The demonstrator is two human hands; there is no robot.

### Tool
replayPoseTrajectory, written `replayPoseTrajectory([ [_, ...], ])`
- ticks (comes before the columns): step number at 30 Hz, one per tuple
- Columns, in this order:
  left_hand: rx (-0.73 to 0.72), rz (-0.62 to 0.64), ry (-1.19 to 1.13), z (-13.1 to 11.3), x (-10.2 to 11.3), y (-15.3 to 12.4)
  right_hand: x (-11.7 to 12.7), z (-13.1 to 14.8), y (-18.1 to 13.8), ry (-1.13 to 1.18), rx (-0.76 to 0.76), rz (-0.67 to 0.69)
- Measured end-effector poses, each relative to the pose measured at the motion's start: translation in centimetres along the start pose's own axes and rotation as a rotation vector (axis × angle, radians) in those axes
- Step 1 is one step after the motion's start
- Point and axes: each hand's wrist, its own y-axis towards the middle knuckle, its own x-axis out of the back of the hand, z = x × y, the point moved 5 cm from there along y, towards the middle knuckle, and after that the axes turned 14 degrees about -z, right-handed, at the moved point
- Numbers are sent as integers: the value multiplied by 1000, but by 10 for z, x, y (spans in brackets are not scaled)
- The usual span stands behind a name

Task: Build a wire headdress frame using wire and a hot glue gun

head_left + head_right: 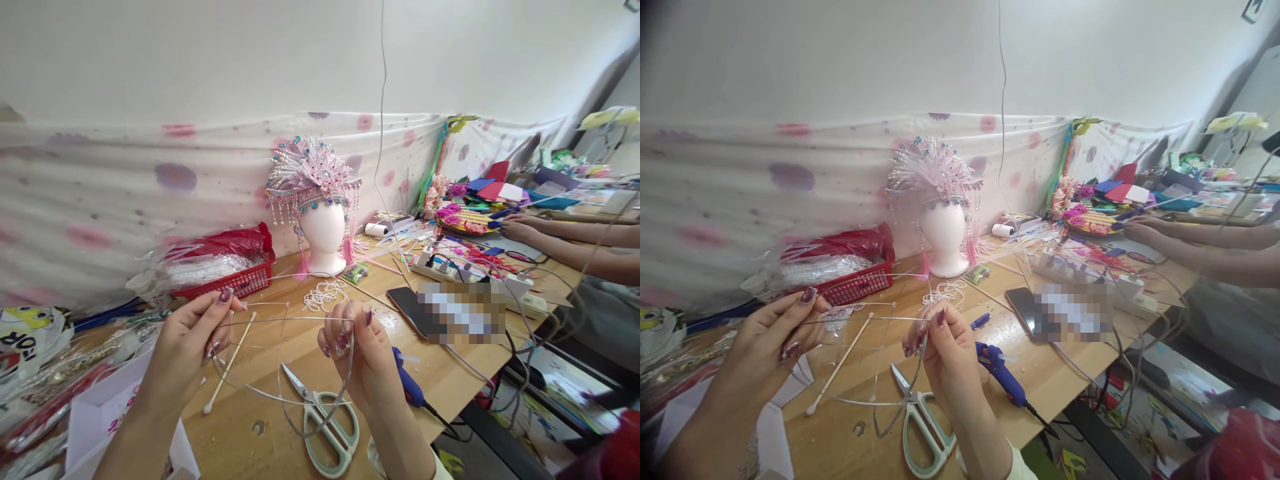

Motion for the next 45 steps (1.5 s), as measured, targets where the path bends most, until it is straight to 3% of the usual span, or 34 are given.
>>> replayPoseTrajectory([
  [9,41,6,2,1,-2,-1,-6,4,-6,6,54,60],
  [21,54,142,132,2,-11,0,8,6,-2,-32,35,-39],
  [29,136,425,181,-10,-8,-10,36,-5,15,-53,-119,-361],
  [34,53,486,281,-19,-7,-18,43,-17,22,2,-208,-392],
  [45,-273,486,531,-38,1,-27,47,-28,24,170,-393,-378],
])
